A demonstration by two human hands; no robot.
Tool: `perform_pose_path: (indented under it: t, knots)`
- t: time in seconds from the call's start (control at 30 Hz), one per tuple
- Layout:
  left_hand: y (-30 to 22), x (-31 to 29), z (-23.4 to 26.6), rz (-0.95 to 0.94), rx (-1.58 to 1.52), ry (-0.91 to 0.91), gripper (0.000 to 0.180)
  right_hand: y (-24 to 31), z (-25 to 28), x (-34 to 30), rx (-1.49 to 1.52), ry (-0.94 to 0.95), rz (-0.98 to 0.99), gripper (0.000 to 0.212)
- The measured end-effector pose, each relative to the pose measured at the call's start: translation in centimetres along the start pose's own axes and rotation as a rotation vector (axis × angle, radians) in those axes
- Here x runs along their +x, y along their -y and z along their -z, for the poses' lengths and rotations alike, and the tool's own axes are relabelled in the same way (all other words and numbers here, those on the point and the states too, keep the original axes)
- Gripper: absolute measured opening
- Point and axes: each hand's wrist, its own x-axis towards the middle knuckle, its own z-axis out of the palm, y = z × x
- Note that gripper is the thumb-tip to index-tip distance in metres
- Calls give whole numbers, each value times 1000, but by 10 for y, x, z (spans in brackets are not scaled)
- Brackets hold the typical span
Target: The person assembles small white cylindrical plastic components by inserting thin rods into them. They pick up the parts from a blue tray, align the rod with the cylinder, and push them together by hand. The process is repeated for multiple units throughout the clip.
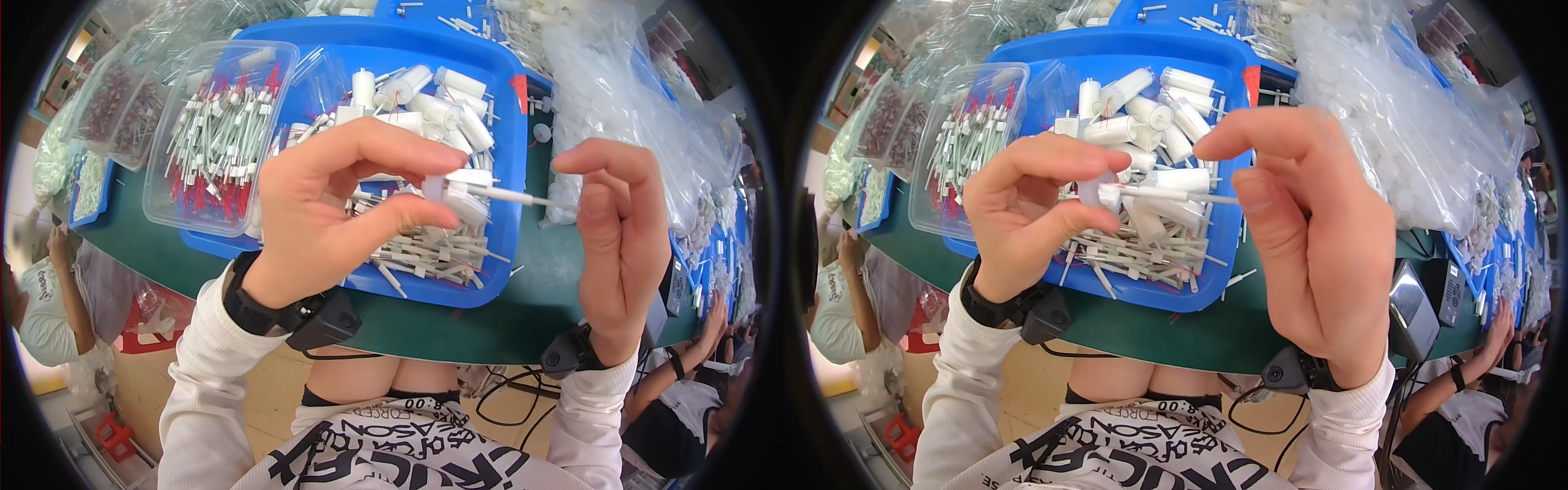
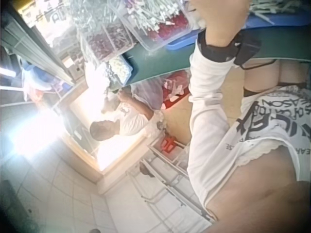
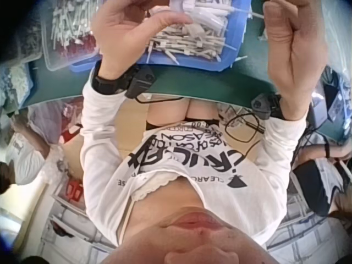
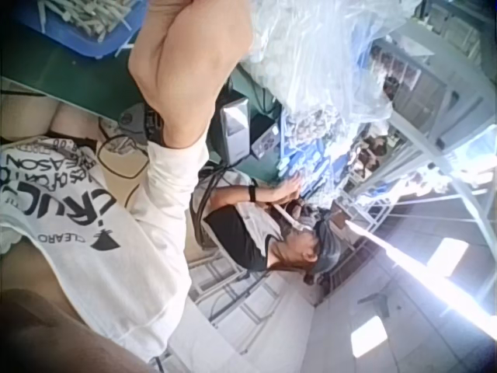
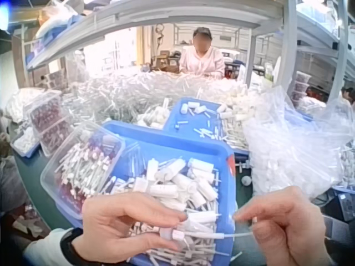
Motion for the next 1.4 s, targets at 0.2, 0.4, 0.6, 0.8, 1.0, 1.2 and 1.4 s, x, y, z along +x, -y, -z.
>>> perform_pose_path:
  t: [0.2, 0.4, 0.6, 0.8, 1.0, 1.2, 1.4]
  knots:
    - [2, 0, 5, -305, 280, 78, 34, -4, -11, -2, 228, 170, -104, 29]
    - [3, 0, 6, -269, 261, -20, 34, -13, -12, 0, 442, 48, -119, 25]
    - [2, -5, 6, -135, 237, -19, 32, -26, -11, -1, 190, 56, -63, 19]
    - [4, -5, 6, -148, 260, -19, 30, -28, -14, -5, 516, 168, -328, 22]
    - [7, -1, 11, -257, 386, 29, 27, -24, -18, -8, 526, 137, -376, 18]
    - [4, -4, 1, 56, -11, -59, 31, -31, -22, -4, -80, -92, 116, 4]
    - [2, -5, 3, -34, 125, 42, 31, -28, -22, -8, -36, -36, 82, 3]
